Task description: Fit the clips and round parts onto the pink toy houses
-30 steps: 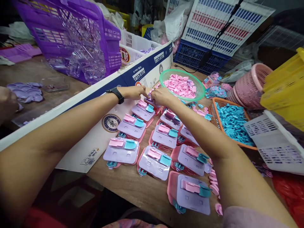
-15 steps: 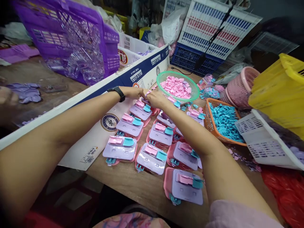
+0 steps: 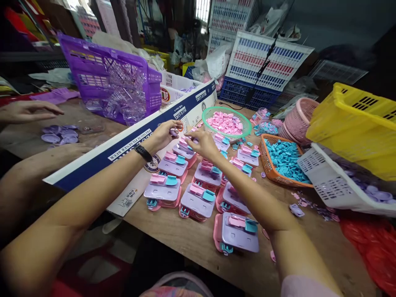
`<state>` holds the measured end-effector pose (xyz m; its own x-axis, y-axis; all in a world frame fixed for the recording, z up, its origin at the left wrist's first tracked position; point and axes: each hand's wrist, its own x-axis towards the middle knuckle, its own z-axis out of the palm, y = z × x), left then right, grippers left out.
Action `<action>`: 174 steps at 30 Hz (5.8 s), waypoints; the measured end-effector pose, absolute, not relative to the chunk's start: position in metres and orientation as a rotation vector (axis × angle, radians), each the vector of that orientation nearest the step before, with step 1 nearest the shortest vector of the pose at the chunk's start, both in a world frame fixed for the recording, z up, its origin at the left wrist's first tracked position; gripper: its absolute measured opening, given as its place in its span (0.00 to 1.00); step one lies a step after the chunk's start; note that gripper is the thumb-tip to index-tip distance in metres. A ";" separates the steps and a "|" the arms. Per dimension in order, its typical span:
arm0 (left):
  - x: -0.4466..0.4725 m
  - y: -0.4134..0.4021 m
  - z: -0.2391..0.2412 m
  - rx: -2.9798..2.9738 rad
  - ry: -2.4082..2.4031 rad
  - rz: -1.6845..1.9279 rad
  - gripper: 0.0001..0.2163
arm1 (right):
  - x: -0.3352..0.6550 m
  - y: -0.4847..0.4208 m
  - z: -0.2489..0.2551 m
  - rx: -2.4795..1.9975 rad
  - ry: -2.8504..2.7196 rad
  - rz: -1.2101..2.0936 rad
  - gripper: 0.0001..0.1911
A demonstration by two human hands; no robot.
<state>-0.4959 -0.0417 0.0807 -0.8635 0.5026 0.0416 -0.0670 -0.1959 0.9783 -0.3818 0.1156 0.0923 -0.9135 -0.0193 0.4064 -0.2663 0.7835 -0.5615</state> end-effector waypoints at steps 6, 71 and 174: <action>-0.470 -0.037 0.078 0.535 1.535 2.207 0.06 | -0.385 0.075 0.095 0.265 -2.737 0.476 0.14; -0.386 -0.085 0.075 0.515 1.491 1.956 0.21 | -0.336 0.078 0.094 -0.290 -1.823 2.457 0.08; -0.332 -0.132 0.069 1.521 2.147 1.800 0.12 | -0.281 0.034 0.101 -0.427 -2.354 2.485 0.41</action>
